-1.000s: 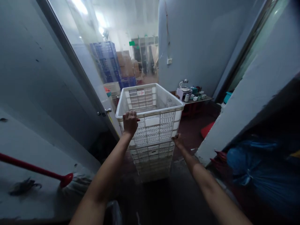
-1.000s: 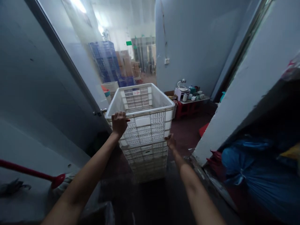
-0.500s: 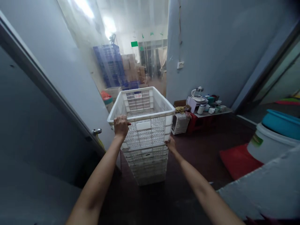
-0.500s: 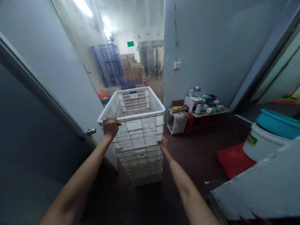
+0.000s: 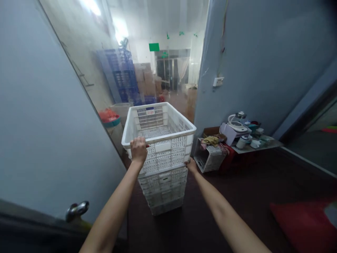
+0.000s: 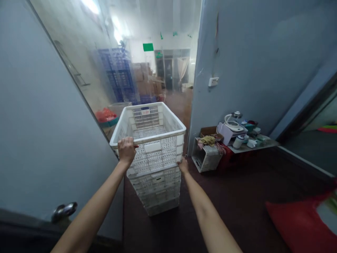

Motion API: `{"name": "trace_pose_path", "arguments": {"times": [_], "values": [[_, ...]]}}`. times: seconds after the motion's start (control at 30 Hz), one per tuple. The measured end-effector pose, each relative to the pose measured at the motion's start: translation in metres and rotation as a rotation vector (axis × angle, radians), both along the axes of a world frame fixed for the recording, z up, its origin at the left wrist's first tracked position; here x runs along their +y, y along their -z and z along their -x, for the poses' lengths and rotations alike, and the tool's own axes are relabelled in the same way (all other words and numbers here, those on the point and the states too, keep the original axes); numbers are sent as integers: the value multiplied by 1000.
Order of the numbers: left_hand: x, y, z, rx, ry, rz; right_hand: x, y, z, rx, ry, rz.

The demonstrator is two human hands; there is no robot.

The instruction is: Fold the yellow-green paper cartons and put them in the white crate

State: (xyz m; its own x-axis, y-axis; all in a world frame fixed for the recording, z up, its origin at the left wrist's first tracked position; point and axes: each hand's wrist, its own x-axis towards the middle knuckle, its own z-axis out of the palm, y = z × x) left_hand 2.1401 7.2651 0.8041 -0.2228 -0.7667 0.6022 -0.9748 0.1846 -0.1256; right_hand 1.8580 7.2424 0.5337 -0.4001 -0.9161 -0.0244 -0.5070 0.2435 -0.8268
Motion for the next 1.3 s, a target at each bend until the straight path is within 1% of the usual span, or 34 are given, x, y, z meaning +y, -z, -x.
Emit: {"name": "trace_pose_path", "arguments": {"times": [0.13, 0.3, 0.57, 0.67, 0.73, 0.8, 0.87, 0.93, 0.97, 1.03, 1.07, 1.13, 1.17, 1.23, 1.3], "values": [[-82, 3, -15, -12, -20, -16, -81, 4, -18, 2, 25, -63], [-186, 6, -32, -19, -36, -31, -176, 9, -39, 10, 46, -87], [-373, 3, -68, -11, -10, -34, -347, 9, -73, 28, 68, -64], [-441, 5, -86, -21, -21, -48, -405, 2, -94, 35, 50, -81], [-483, 7, -98, -25, -32, -57, -439, -5, -109, 52, 23, -106], [-522, 8, -111, -28, -36, -61, -471, -16, -120, 75, -27, -134], [-561, 10, -123, -30, -32, -59, -501, -31, -124, 97, -103, -163], [-601, 12, -135, -36, -23, -52, -531, -50, -117, 114, -199, -190], [-621, 13, -141, -40, -17, -49, -546, -63, -110, 122, -251, -200], [-661, 14, -151, -51, 0, -46, -578, -96, -92, 137, -354, -207], [-681, 14, -157, -56, 10, -48, -595, -116, -84, 145, -405, -194], [-721, 13, -168, -65, 33, -55, -634, -165, -74, 156, -498, -118], [-740, 12, -174, -68, 45, -61, -655, -192, -74, 163, -534, -58], [-774, 9, -184, -70, 66, -73, -703, -248, -87, 180, -587, 67], [-802, 7, -194, -69, 82, -78, -757, -300, -114, 195, -632, 212]]}}
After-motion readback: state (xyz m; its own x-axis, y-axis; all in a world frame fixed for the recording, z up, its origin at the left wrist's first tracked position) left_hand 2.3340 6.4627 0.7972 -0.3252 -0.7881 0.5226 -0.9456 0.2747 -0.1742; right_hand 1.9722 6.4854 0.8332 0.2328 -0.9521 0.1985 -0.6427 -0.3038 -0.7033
